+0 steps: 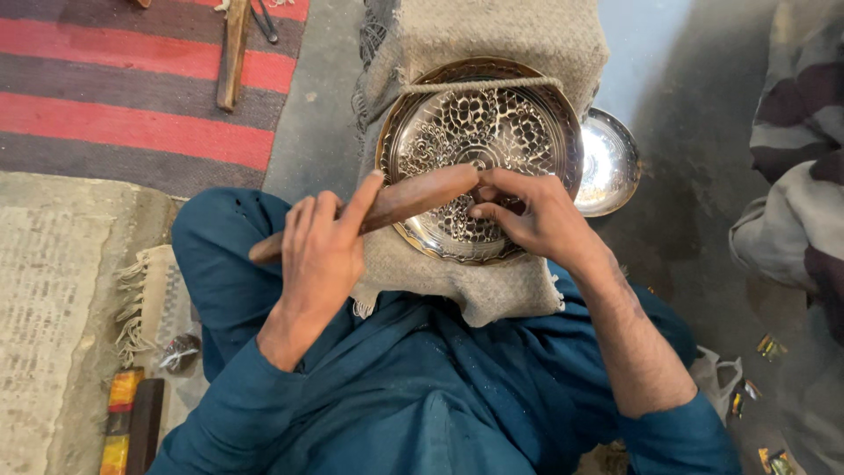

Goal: The person sits cross-legged on the floor and decorates a brass plate resting on a cloth cushion, holding a punch against the plate and striking it with a wooden mallet to work the pattern across the plate's surface.

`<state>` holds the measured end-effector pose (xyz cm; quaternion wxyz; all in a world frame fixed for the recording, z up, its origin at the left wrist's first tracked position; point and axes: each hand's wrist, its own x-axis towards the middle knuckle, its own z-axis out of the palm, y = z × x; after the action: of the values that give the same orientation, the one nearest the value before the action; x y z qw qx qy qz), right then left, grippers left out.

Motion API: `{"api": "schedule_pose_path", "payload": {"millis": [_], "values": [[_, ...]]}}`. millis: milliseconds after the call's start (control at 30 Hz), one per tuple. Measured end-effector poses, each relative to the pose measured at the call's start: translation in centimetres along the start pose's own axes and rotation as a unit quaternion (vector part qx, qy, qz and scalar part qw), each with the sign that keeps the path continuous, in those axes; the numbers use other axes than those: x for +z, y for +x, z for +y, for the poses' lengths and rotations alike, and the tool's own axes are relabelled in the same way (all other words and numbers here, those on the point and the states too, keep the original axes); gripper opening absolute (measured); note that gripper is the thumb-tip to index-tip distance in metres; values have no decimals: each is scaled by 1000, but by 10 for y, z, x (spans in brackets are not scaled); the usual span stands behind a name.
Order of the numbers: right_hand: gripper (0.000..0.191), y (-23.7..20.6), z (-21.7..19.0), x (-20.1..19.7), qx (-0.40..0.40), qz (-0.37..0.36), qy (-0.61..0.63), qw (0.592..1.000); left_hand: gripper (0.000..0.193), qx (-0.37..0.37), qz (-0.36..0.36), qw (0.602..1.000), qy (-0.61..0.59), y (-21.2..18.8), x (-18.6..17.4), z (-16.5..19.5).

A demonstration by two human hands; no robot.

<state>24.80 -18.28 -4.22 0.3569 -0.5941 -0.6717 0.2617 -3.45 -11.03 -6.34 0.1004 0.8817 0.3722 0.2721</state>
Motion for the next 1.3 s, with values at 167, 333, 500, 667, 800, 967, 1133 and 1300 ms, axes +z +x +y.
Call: {"api": "schedule_pose_path", "payload": {"millis": [167, 333, 500, 667, 800, 967, 1133, 1300], "values": [[30, -1, 1, 1, 23, -1, -13, 1000, 77, 27, -9, 995, 91, 2, -1, -1], [34, -1, 1, 0, 4, 4, -14, 1000, 77, 9, -8, 1000, -11, 6, -3, -3], [35, 0, 1, -2, -50, 13, -29, 998, 75, -6, 13, 995, -103, 5, -2, -3], [33, 2, 2, -2, 12, -11, -18, 1000, 78, -37, 14, 979, -199, 3, -4, -4], [35, 1, 1, -1, 32, -17, -3, 999, 77, 16, 16, 1000, -4, 3, -5, -4], [36, -2, -2, -2, 34, -17, -27, 999, 79, 19, -27, 995, 98, 1, -7, -2], [35, -5, -2, 0, 73, 9, 11, 997, 77, -66, -43, 990, -120, 1, -14, -8], [37, -13, -3, 6, 90, 45, 18, 995, 74, -140, -84, 953, -256, 7, -17, -6]]}}
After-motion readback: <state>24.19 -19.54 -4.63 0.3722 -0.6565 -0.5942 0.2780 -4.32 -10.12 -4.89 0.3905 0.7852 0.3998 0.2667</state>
